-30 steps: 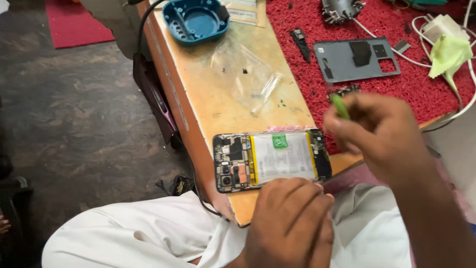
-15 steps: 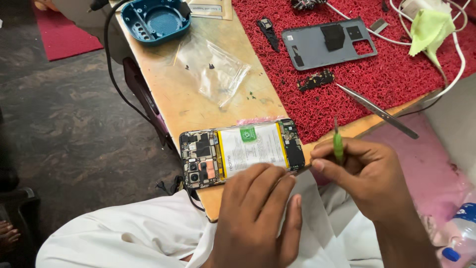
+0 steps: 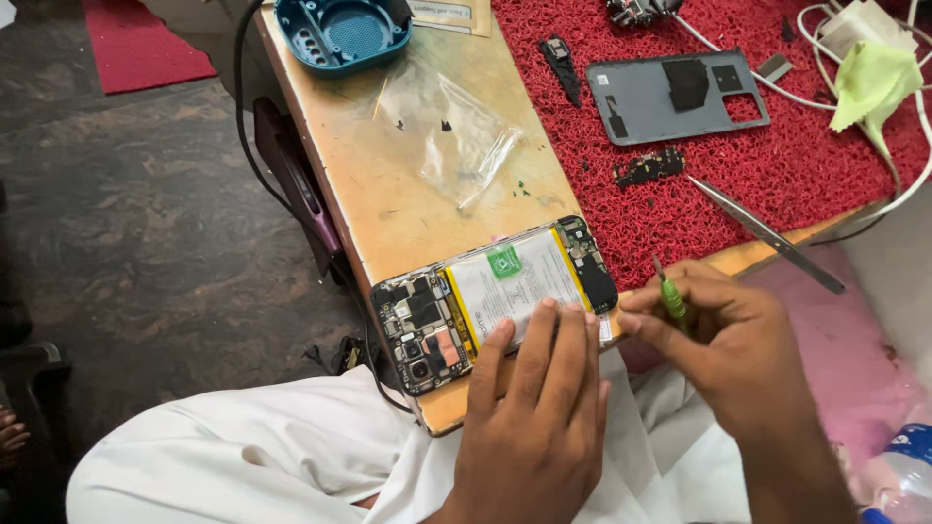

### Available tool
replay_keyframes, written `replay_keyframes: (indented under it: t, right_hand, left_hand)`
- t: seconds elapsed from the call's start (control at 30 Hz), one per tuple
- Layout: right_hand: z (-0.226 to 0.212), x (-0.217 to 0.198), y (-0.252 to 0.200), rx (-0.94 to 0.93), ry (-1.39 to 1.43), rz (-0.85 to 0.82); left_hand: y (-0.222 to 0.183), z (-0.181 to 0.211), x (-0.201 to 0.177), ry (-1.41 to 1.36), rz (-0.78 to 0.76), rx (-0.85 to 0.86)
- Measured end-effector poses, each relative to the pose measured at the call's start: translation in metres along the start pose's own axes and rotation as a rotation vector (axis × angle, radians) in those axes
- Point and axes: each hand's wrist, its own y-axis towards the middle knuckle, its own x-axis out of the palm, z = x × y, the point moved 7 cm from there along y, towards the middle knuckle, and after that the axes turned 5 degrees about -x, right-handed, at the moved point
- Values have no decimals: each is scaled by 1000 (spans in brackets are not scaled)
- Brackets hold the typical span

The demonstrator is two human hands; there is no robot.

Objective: The person repairs a disassembled smartphone by using tweezers and a green screwdriver to manipulate internal components and connectors. They then test the device by turning it on and interacting with the touchscreen.

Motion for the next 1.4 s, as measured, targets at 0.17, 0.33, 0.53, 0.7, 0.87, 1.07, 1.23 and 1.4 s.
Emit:
replay_keyframes:
  t: [0.17, 0.33, 0.53, 0.7, 0.87, 1.07, 1.23, 1.4]
  right_hand:
    - [7, 0, 14, 78, 43, -58]
    - [16, 2, 12, 109, 232, -33]
    - [22, -7, 13, 70, 15, -19]
    - [22, -7, 11, 24, -4, -21]
    - [24, -7, 9, 20, -8, -1]
    - [23, -6, 8, 0, 9, -10]
    - [26, -7, 8, 2, 62, -17]
    - [29, -13, 2, -6, 294, 13]
  left_hand:
    - [0, -1, 1, 18, 41, 8]
    - [-1, -3, 2, 45, 71, 25]
    - [-1, -4, 6, 100, 47, 16]
    - [-2, -6, 9, 76, 18, -9]
    - [-3, -6, 11, 98, 19, -20]
    - [-2, -7, 11, 80, 31, -24]
    - [-1, -7, 8, 72, 23, 3]
    - [0, -7, 6, 73, 32, 4]
